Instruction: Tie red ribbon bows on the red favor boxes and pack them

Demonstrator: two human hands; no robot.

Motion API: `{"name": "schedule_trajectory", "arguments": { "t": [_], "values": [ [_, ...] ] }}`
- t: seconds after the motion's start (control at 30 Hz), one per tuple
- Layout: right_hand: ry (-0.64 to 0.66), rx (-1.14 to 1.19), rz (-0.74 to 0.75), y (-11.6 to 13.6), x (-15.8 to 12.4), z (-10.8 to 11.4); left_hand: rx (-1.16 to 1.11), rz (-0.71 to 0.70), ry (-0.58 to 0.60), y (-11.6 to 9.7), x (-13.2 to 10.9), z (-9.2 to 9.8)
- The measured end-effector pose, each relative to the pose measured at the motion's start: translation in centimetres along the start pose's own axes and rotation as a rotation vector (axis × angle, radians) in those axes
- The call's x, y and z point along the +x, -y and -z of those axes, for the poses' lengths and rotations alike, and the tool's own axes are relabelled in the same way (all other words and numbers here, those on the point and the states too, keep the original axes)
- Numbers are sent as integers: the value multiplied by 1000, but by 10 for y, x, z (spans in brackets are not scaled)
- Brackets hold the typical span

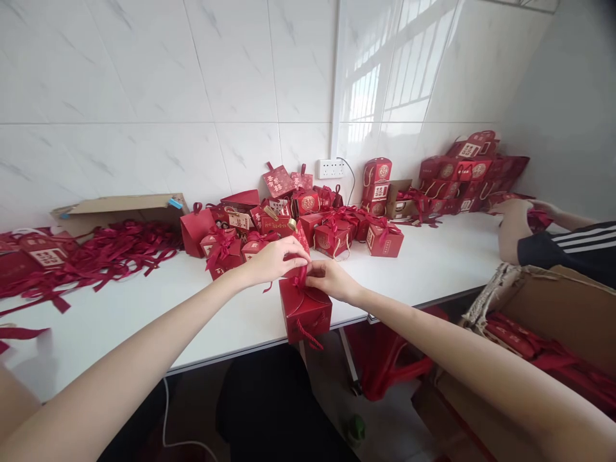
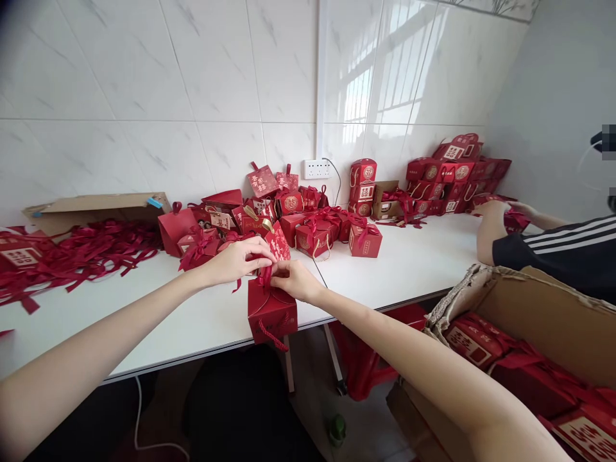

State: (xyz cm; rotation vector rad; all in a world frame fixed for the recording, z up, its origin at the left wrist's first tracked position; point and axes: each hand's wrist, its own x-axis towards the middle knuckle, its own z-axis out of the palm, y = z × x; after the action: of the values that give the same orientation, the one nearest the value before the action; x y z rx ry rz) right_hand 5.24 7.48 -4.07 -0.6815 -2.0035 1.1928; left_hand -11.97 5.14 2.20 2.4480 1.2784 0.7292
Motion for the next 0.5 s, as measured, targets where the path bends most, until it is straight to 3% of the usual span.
{"name": "schedule_trajectory", "arguments": {
  "t": [0.17,0.27,0.5],
  "values": [
    [-28,111,-36,-3,-1,-2,-222,113,-88,17,-3,-19],
    [-80,218,-115,-5,-1,-3,-236,181,-128,24,-8,-28],
    [-145,257,-118,-7,-2,-3,-143,185,-53,22,-27,-32]
  ]
}}
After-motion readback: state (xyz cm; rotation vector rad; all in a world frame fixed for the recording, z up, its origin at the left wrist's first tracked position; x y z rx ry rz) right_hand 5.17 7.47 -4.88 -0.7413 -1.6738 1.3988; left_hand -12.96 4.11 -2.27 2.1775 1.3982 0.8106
